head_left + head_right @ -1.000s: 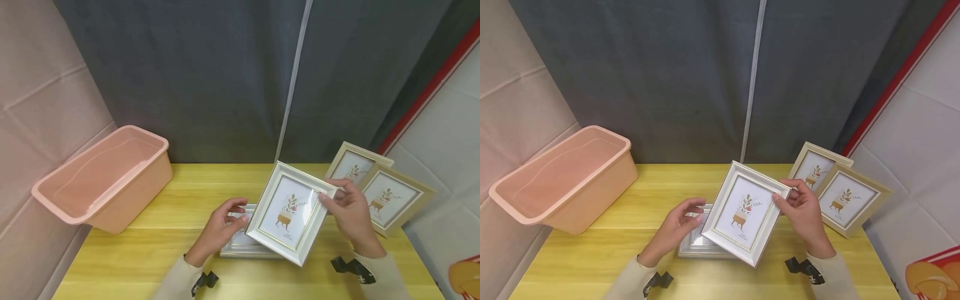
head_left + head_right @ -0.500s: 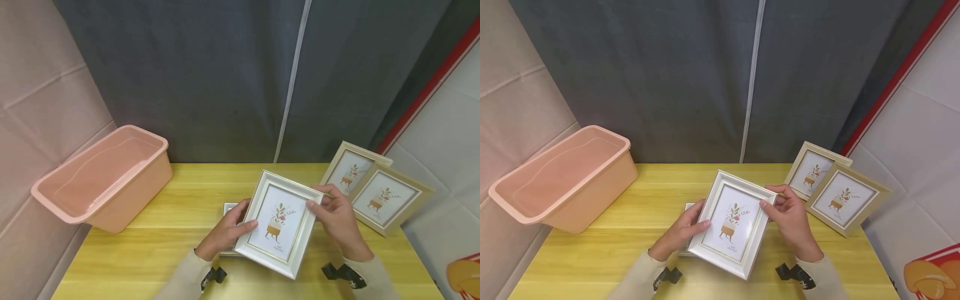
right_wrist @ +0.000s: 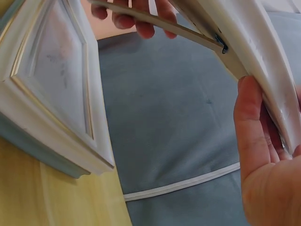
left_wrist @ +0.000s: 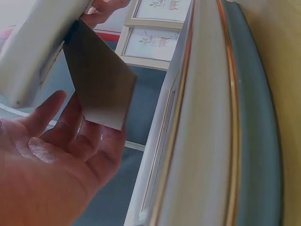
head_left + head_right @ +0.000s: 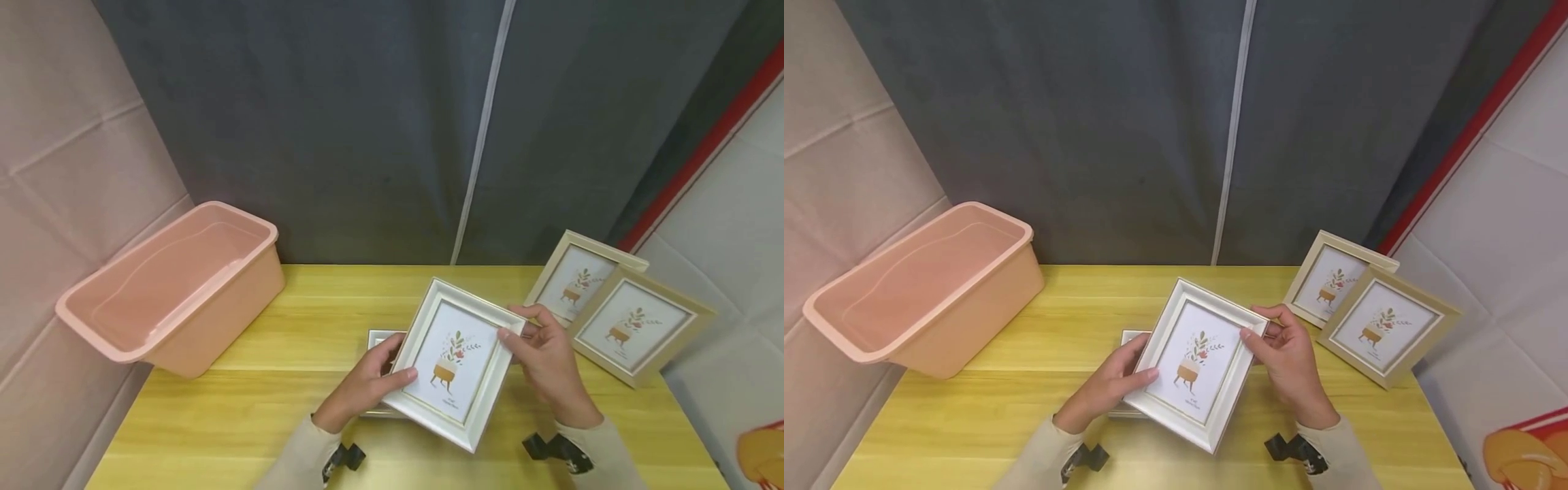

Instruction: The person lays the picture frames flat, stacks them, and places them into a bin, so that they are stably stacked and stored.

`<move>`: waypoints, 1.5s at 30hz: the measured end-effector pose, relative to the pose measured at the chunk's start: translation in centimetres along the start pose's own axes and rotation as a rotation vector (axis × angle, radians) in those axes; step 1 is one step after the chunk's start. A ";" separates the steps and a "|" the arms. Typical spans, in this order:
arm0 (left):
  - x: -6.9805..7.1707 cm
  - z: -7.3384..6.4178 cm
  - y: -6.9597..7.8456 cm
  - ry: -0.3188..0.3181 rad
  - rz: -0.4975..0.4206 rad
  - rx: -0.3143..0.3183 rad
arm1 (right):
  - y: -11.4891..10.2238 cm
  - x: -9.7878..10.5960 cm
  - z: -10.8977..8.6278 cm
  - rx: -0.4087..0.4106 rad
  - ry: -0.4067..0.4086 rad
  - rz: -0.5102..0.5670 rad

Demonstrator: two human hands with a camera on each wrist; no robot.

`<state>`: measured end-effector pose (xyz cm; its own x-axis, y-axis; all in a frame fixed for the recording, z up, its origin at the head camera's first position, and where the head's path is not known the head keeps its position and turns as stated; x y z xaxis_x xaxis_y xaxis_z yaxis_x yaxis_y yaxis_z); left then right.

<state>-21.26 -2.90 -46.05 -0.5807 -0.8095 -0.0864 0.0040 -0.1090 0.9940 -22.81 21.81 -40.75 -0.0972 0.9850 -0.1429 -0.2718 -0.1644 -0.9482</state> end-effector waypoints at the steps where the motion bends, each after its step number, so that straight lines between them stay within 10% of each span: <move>1: 0.1 -0.1 -0.1 0.000 0.001 -0.004 | 0.2 0.1 0.0 -0.004 0.006 0.005; 22: 1.0 -1.7 -0.5 0.061 -0.080 -0.074 | 5.1 2.5 -0.3 -0.175 0.130 -0.025; 45: 2.5 -2.4 -2.1 0.432 -0.159 -0.053 | 6.0 2.3 -1.7 -0.142 0.375 0.130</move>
<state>-20.83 -6.09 -48.49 -0.1847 -0.9455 -0.2681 -0.0096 -0.2711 0.9625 -23.00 23.19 -47.24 0.2404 0.9118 -0.3328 -0.1434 -0.3057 -0.9413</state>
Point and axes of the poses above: each hand's wrist, its own z-axis towards the middle knuckle, its own x-axis out of the back of the hand, y = z × x, the point moved 10 cm from there along z, towards the middle knuckle, and after that the axes turned 6 degrees about -z, right-handed, at the moved point
